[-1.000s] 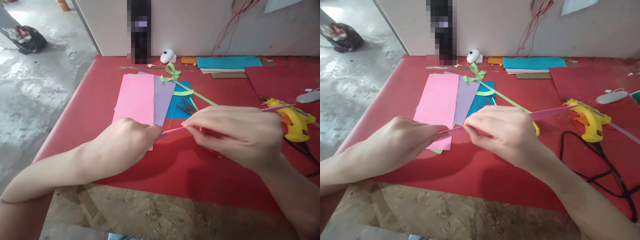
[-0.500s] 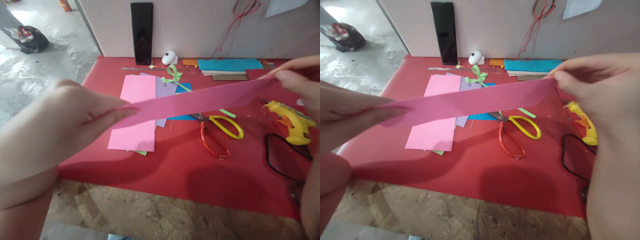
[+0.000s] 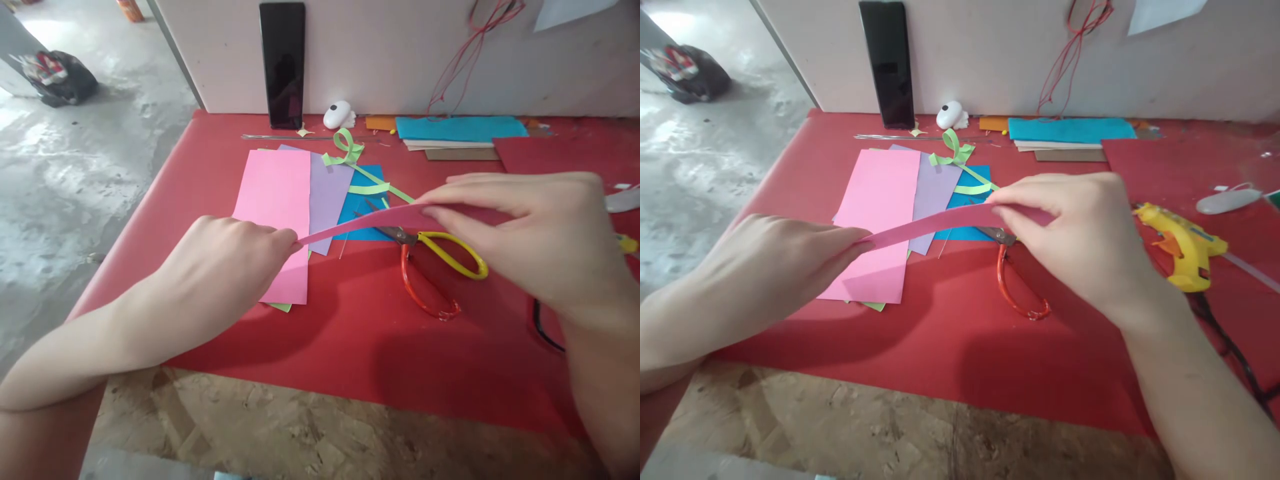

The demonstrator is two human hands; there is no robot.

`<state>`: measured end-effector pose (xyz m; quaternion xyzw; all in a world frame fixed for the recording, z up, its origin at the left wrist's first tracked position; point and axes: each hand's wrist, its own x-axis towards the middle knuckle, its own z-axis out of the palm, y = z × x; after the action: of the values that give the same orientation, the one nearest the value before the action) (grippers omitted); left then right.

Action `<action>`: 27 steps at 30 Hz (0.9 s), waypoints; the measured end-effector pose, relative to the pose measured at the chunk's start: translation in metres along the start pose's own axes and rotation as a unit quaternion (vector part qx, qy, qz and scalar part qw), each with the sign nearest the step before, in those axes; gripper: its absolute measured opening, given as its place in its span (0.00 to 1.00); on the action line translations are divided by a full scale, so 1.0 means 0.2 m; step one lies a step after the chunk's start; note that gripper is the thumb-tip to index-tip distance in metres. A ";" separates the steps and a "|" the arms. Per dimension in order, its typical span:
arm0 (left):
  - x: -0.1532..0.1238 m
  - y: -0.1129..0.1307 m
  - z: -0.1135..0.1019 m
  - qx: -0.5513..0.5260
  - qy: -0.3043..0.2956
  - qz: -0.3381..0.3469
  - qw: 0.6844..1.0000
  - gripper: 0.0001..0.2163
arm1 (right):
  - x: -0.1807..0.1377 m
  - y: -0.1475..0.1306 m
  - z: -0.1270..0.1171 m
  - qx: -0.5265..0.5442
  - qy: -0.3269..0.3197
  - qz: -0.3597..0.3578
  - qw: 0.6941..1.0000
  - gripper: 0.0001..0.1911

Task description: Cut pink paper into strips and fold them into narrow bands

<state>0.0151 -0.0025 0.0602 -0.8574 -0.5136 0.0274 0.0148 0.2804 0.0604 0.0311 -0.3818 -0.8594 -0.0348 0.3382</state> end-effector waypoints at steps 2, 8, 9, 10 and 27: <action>0.02 0.04 0.00 0.055 -0.028 0.009 0.998 0.10 | -0.01 -0.06 0.02 0.009 0.007 -0.033 0.999 0.04; 0.03 0.11 0.06 0.044 0.046 0.081 0.995 0.10 | -0.04 -0.25 0.08 0.097 -0.023 -0.059 0.993 0.09; 0.02 0.12 0.07 0.035 0.076 0.103 0.991 0.09 | -0.05 -0.27 0.09 0.110 -0.032 -0.058 0.992 0.10; 0.02 0.12 0.09 0.027 0.100 0.123 0.987 0.10 | -0.06 -0.29 0.10 0.123 -0.038 -0.060 0.990 0.11; -0.04 0.07 0.00 -0.011 0.203 0.127 0.971 0.13 | -0.04 -0.26 -0.03 0.048 -0.010 0.013 0.999 0.11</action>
<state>0.0235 -0.0160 0.0588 -0.9035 -0.3870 -0.1511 0.1053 0.2516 0.0163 0.0423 -0.3764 -0.8584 0.0141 0.3482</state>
